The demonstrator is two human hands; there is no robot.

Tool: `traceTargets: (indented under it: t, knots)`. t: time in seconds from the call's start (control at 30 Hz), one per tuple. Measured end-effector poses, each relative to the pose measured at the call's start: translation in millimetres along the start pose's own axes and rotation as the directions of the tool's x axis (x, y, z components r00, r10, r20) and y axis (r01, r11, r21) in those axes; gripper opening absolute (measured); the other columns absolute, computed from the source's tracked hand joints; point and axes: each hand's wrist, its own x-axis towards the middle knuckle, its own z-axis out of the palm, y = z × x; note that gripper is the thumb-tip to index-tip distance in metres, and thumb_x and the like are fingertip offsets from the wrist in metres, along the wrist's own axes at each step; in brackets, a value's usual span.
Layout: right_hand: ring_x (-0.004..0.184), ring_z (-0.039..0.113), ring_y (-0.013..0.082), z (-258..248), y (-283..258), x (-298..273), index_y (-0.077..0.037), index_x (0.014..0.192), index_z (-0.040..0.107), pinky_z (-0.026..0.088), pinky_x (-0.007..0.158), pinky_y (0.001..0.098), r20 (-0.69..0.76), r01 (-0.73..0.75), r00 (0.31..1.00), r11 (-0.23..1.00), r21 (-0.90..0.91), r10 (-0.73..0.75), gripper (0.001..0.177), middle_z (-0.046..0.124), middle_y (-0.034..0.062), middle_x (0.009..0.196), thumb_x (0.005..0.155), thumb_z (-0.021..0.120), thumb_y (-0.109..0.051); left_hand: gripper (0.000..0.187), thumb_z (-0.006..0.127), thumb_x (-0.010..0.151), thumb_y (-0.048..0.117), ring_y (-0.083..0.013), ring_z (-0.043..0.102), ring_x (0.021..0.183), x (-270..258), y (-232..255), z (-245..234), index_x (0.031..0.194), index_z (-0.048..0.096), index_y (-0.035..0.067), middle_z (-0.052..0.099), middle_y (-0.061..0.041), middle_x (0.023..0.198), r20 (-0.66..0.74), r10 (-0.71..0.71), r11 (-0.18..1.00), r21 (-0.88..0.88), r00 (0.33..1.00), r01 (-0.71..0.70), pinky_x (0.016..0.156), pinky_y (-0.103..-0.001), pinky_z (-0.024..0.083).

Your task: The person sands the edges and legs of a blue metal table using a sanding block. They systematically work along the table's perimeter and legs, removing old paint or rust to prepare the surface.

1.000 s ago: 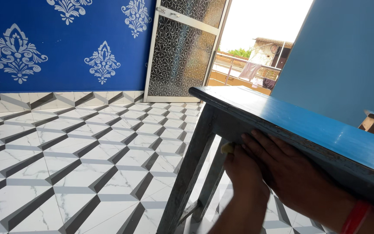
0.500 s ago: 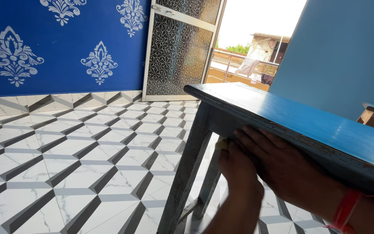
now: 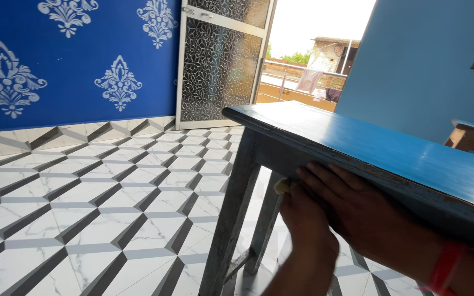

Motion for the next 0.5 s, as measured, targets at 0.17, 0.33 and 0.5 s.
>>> traceTargets:
  t: [0.17, 0.33, 0.5]
  knots:
    - [0.153, 0.018, 0.0366, -7.2, -3.7, -4.2, 0.004, 0.151, 0.036, 0.008, 0.122, 0.0545, 0.070, 0.003, 0.998, 0.993, -0.115, 0.005, 0.071, 0.026, 0.0199, 0.164, 0.083, 0.048, -0.012, 0.041, 0.043, 0.110, 0.034, -0.0287, 0.052, 0.094, 37.1, 31.1, -15.8, 0.127, 0.053, -0.002, 0.054, -0.018, 0.110, 0.017, 0.034, 0.999, 0.016, 0.999, -0.034, 0.079, -0.046, 0.051]
    - [0.154, 0.017, 0.0390, -10.1, -4.9, -27.8, 0.006, 0.151, 0.034, 0.007, 0.124, 0.0579, 0.020, 0.036, 0.999, 0.999, 0.005, -0.036, 0.073, 0.026, 0.0226, 0.165, 0.081, 0.048, -0.007, 0.039, 0.039, 0.105, 0.030, -0.0258, 0.066, 0.107, 40.1, 53.2, -10.6, 0.131, 0.056, 0.008, 0.066, -0.011, 0.121, -0.080, 0.030, 0.999, -0.023, 0.996, -0.032, 0.088, -0.045, 0.057]
    - [0.154, 0.019, 0.0380, -0.6, -4.1, -35.1, 0.000, 0.149, 0.036, 0.010, 0.123, 0.0569, 0.038, -0.025, 0.999, 1.000, -0.008, 0.026, 0.070, 0.027, 0.0210, 0.165, 0.081, 0.050, -0.012, 0.043, 0.043, 0.103, 0.028, -0.0265, 0.068, 0.106, -4.5, -17.0, 1.3, 0.126, 0.060, -0.004, 0.070, -0.017, 0.118, -0.017, 0.173, 0.975, 0.145, 0.985, -0.168, 0.084, -0.036, 0.056]
